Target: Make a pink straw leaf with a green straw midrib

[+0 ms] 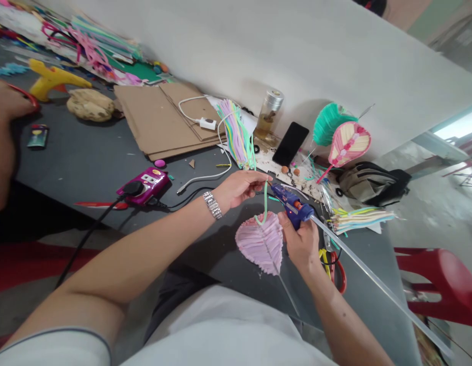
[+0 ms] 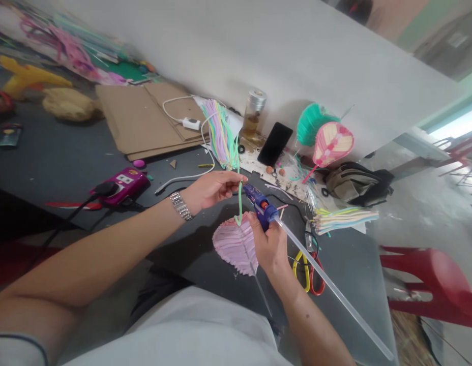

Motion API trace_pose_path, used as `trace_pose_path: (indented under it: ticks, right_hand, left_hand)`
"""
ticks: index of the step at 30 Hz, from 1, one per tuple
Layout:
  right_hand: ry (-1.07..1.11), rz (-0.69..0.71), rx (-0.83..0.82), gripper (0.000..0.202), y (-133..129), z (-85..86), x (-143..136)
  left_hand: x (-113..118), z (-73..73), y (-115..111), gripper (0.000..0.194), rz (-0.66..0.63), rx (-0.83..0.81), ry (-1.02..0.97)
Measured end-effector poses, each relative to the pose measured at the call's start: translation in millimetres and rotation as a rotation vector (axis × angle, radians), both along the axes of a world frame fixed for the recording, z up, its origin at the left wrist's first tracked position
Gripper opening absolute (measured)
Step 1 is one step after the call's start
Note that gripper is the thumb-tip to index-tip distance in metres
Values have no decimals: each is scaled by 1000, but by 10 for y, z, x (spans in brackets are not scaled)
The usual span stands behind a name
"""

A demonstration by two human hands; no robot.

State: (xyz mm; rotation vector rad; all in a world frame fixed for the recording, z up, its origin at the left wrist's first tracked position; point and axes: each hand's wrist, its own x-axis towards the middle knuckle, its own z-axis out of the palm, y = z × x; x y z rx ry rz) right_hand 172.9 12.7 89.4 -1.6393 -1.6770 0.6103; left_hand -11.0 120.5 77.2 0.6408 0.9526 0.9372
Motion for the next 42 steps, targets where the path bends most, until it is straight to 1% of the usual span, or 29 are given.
trace_pose_path:
  ticks: [13,21,28,34,42]
  right_hand:
    - [28,14,-19,40,-35,5,5]
    - [27,6,-57,43,-54,-21,25]
    - [-18,-12,-68,46,-72,-46,58]
    - [-12,-23,-90,48,-96,-65,72]
    - [-25,-27,-109,50,-126,-92,98]
  left_hand:
    - [21,-15,-4,9,12,41,57]
    - [28,-45,12,9,6,56,61]
    - [28,-45,9,8,8,62,72]
    - [28,-41,10,11,0,89,79]
    - [37,-20,-9,9,0,101,70]
